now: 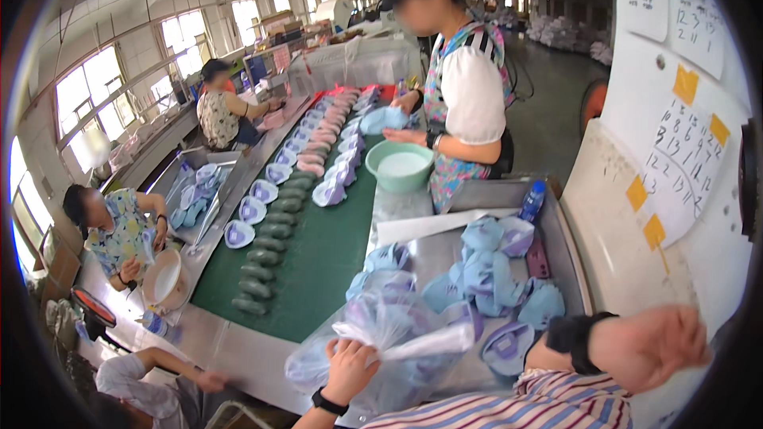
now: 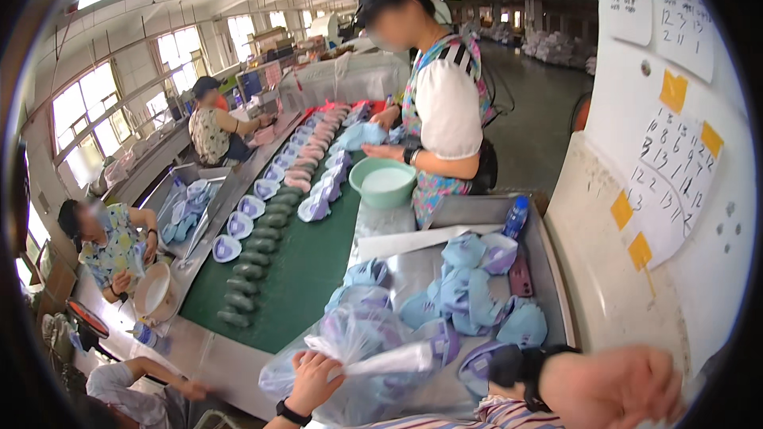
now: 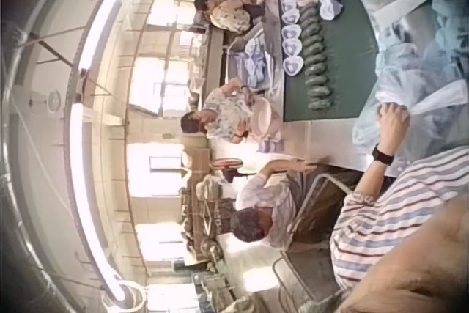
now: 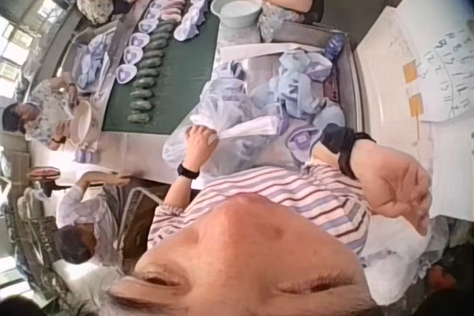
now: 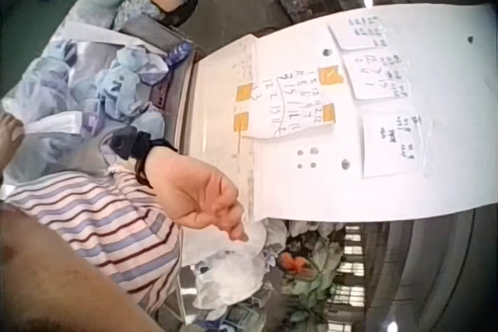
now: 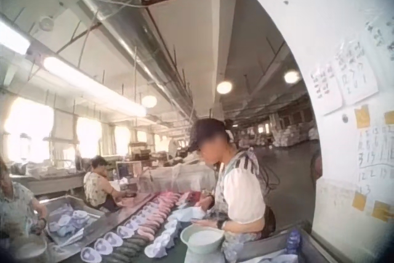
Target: The person retrieves a plastic bag from a sack and stands at a conveyor belt. They repeatedly pick up light blue slippers, fold them, and place them into the bag. Other workers are visible along the line, also handling slippers.
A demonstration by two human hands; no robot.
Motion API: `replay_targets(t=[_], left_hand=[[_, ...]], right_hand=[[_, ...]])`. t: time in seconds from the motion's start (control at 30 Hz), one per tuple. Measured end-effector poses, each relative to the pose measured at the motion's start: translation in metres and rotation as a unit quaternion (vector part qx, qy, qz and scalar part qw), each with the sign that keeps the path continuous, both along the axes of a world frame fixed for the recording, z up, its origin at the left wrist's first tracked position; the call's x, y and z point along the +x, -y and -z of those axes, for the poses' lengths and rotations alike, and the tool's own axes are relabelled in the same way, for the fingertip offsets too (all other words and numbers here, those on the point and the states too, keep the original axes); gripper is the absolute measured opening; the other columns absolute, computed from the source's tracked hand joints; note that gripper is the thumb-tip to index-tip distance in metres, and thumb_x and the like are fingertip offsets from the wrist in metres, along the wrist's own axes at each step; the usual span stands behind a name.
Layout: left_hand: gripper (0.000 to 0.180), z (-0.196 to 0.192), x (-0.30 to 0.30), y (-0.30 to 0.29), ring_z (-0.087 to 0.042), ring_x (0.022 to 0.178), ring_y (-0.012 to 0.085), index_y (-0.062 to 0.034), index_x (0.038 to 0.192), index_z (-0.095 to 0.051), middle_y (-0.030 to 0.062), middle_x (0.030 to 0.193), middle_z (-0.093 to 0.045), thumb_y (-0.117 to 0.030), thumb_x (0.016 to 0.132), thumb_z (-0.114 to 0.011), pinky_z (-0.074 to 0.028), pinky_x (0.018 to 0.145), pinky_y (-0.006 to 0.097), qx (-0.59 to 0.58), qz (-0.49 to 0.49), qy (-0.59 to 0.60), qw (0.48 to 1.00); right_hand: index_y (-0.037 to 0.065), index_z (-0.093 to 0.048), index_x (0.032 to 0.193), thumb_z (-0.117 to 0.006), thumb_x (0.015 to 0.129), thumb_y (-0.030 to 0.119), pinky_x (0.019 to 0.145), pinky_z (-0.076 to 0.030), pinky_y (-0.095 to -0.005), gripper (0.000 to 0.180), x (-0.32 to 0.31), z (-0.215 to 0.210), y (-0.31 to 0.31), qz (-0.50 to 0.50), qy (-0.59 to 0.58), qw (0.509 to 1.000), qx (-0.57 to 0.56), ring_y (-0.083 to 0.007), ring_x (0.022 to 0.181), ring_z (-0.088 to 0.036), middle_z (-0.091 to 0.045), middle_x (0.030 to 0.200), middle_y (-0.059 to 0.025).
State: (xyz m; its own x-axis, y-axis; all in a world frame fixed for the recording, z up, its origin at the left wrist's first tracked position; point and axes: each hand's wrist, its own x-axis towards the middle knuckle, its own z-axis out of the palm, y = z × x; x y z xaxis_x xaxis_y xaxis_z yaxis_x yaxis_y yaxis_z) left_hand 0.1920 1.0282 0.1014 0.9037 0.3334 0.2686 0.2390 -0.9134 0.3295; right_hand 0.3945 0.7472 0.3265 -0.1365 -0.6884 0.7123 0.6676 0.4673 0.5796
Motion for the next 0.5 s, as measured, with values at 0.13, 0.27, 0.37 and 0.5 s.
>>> replay_targets(t=[0.13,0.27,0.37,0.5], left_hand=[[0.019,0.002,-0.023,0.0,-0.057,0.086,0.0261,-0.0064,0.082,-0.058,0.0085,0.079,-0.062,-0.015,0.067,-0.066,-0.037,0.085,0.042,-0.108,-0.078,0.043,0.99],[0.021,-0.007,-0.018,0.012,-0.057,0.083,0.0329,-0.0019,0.088,-0.057,0.0137,0.083,-0.06,-0.007,0.068,-0.062,-0.046,0.068,0.039,-0.206,-0.041,0.075,0.975],[0.023,-0.003,-0.018,0.013,-0.056,0.081,0.0344,-0.0038,0.091,-0.06,0.0138,0.089,-0.059,0.0,0.069,-0.058,-0.046,0.07,0.04,-0.183,0.021,0.106,0.977],[0.022,-0.007,-0.014,0.018,-0.058,0.081,0.033,-0.0031,0.088,-0.061,0.0131,0.089,-0.059,0.004,0.068,-0.056,-0.048,0.069,0.038,-0.16,0.039,0.133,0.977]], right_hand=[[0.0,-0.031,0.132,-0.049,0.067,0.002,0.069,-0.032,-0.0318,0.067,0.003,0.004,-0.004,0.054,-0.158,0.986,-0.019,-0.0187,0.072,-0.041,-0.037,0.073,-0.0028],[0.013,-0.023,0.14,-0.048,0.074,0.0,0.063,-0.035,-0.0303,0.072,0.004,0.014,-0.032,0.068,-0.027,0.992,-0.103,-0.0149,0.065,-0.04,-0.042,0.071,-0.0001],[0.008,-0.053,0.089,-0.054,0.073,0.021,0.045,-0.039,-0.0343,0.02,-0.011,0.022,-0.105,0.14,0.009,0.874,-0.464,-0.0194,0.056,-0.052,-0.052,0.064,-0.0056],[0.002,-0.048,0.1,-0.055,0.072,0.021,0.047,-0.041,-0.0411,0.035,0.069,0.066,-0.314,0.314,-0.1,0.715,-0.616,-0.0302,0.053,-0.056,-0.057,0.065,-0.0146]])
